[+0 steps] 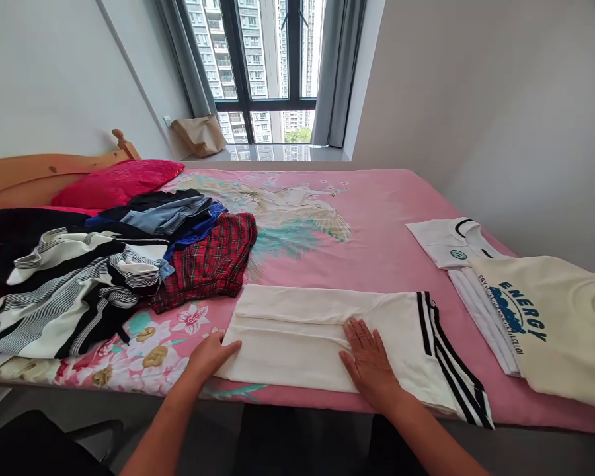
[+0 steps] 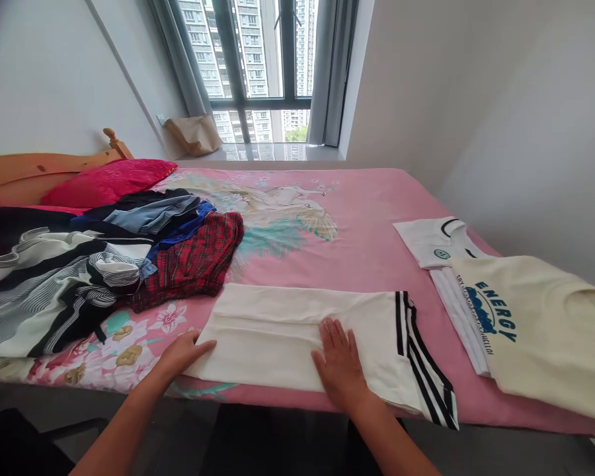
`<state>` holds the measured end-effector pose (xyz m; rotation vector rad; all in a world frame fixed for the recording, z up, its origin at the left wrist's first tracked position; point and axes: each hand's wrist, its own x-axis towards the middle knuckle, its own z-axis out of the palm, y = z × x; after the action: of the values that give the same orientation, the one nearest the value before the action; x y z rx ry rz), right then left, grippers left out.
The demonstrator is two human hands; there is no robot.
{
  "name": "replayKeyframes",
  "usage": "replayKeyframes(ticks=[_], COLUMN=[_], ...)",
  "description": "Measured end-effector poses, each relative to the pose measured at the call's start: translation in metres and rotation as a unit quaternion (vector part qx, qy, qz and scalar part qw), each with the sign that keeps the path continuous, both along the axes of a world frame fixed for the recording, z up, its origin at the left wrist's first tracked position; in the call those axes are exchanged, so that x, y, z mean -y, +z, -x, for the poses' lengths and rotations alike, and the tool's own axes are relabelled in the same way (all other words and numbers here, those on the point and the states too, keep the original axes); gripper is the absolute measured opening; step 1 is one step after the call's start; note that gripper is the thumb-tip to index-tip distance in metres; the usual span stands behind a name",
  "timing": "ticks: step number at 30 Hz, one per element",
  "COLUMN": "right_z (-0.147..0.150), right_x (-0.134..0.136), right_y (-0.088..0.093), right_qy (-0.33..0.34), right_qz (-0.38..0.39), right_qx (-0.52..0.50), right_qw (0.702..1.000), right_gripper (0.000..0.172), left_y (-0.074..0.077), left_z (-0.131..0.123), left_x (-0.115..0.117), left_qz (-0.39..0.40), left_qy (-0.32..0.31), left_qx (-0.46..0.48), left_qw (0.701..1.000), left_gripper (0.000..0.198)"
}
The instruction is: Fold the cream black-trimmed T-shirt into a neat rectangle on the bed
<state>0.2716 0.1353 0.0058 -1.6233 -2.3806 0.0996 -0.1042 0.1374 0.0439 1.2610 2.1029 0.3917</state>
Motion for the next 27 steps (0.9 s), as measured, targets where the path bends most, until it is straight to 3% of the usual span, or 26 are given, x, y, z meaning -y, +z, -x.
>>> replayKeyframes(ticks=[5,8,12,15,18,21,24,27], right_z=[0.073,0.133,0.201,0.224,0.226,0.221,0.219,0.220], right_x=[0.008,-0.003,-0.028,-0.038,-0.039,-0.038,-0.038,-0.039], right_y=[0.044,0.056,0.041,0.021,0.010,0.009,0.011,0.015], right_qy=[0.118,0.179,0.184,0.149,0.132,0.127,0.124,0.105], right_qz=[0.041,0.089,0.149,0.164,0.149,0.152,0.154,0.163], right_qx=[-0.071,-0.137,-0.191,-0.225,-0.281,-0.324,-0.352,-0.412], right_qw=[0.990,0.970,0.953,0.949,0.939,0.925,0.915,0.890], right_gripper=[0.050,0.052,0.055,0.053,0.050,0.049,0.049,0.049], left_y=[-0.005,-0.003,-0.001,-0.005,-0.012,-0.020,-0.031,-0.043], left_z=[0.003,0.000,-0.004,-0.008,-0.013,-0.018,-0.028,-0.049], left_x=[0.002,0.008,0.009,0.008,0.005,-0.004,-0.021,-0.039], left_qz=[0.005,0.004,-0.028,-0.044,-0.086,-0.213,-0.285,-0.283], left_qy=[0.001,0.017,0.078,0.075,0.024,-0.038,-0.003,0.051], left_qx=[0.155,0.246,0.433,0.504,0.466,0.287,0.124,0.114], left_qw=[0.988,0.969,0.898,0.859,0.880,0.933,0.950,0.951], left_gripper=[0.038,0.043,0.038,0.037,0.034,0.027,0.020,0.033])
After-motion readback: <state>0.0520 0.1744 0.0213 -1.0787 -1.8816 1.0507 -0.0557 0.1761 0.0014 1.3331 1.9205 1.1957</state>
